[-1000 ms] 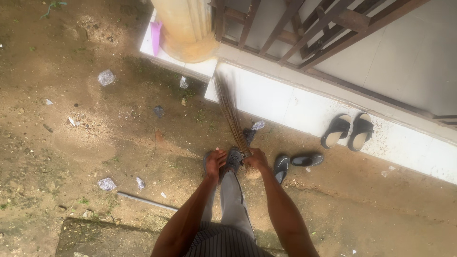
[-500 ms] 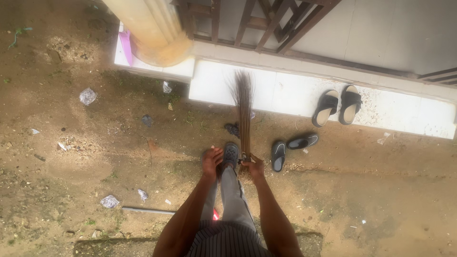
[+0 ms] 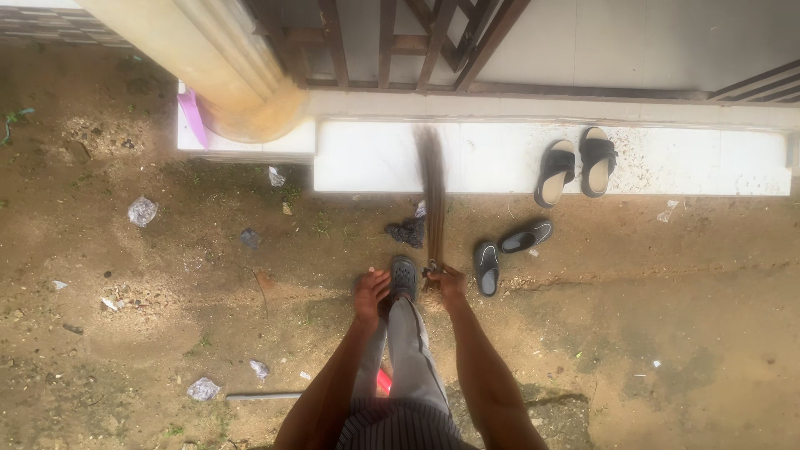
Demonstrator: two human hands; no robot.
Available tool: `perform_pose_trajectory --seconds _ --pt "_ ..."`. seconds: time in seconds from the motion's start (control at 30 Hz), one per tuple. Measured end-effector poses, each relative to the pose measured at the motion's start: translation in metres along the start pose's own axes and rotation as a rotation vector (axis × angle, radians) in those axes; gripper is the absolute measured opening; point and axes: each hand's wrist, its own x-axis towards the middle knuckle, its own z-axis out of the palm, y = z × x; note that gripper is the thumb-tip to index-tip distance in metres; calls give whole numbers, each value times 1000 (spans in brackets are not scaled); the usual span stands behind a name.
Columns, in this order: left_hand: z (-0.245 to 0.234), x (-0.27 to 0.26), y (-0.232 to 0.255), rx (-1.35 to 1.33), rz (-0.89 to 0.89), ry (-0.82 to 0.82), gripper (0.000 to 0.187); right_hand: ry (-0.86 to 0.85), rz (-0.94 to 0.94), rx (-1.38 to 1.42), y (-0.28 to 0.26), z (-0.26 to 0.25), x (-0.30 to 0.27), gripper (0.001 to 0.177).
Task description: The person sweeps debris from the floor into a dustpan using a broom and then carries the broom and dustpan outdoors to dispose of the debris.
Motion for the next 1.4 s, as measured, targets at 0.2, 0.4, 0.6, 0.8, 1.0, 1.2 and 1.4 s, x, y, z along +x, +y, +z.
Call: perform_pose_trajectory --seconds 0.2,0.4,0.6,0.8,1.0,1.2,1.4 --pt "5 -2 1 13 -54 -84 56 -33 -234 214 13 -39 -41 71" --pt "39 1 -8 177 -87 -114 56 -135 -254 -163 54 -5 -62 73" --pt "59 -11 -6 372 -127 -69 53 -18 22 320 70 -32 -48 70" --pt "85 -13 -4 393 -130 -72 53 -99 -298 336 70 -54 -75 66" --pt "117 -12 -19 516 -142 107 59 -323 -103 109 34 -48 -24 65" --pt "134 3 -52 272 -20 -31 67 -149 71 385 10 -93 29 67" --pt "174 12 -70 303 -53 -85 70 -440 -408 663 18 -156 12 66"
